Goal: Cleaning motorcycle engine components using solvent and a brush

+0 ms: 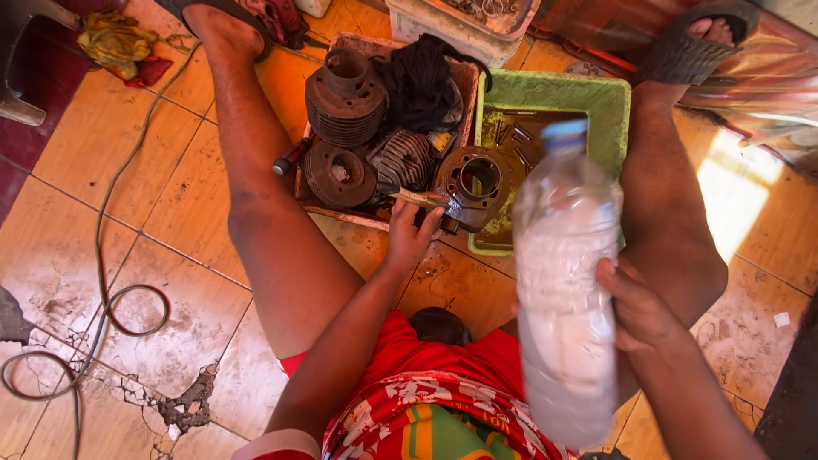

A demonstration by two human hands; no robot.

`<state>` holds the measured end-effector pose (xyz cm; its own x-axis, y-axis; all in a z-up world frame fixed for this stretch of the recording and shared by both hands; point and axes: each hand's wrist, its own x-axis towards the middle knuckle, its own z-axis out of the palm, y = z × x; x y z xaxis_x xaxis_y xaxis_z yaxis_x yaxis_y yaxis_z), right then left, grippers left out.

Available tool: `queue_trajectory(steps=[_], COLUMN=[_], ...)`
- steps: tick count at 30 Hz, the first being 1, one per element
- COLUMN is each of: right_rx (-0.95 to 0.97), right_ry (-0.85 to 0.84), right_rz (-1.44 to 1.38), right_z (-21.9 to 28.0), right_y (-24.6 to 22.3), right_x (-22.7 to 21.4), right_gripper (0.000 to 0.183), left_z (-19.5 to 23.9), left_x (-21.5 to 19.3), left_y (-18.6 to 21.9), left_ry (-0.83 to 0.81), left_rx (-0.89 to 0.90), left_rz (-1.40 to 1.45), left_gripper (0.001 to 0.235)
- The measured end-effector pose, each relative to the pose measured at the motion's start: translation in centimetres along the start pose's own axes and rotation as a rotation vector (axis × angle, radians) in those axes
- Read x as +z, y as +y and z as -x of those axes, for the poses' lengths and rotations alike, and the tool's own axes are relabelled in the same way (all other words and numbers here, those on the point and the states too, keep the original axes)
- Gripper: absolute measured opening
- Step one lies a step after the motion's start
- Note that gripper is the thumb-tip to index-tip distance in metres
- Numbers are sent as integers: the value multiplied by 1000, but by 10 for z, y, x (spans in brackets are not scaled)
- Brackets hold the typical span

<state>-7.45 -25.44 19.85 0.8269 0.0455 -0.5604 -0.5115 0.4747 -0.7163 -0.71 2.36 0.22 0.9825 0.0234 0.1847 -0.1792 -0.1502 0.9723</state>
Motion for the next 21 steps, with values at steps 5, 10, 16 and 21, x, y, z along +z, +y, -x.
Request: queue_trajectory(steps=[5, 10, 16, 21], right_rx=[711, 692, 659, 554], right_ry=[177, 196, 173, 123], right_rz=[194, 297, 151, 166], right_z=[33, 33, 13, 2], right_y=[-15, 18, 49, 67], right_x=[11, -28, -48, -52], right_gripper=[71, 53, 56, 56], left_z=[1, 2, -1, 1], left_x=[15, 17, 11, 6], left_y=[-30, -28, 17, 12], left_ry=[69, 53, 46, 41], left_rx=[-53, -18, 75, 64], left_rz=[-222, -261, -188, -93], left_gripper=[41, 41, 17, 14])
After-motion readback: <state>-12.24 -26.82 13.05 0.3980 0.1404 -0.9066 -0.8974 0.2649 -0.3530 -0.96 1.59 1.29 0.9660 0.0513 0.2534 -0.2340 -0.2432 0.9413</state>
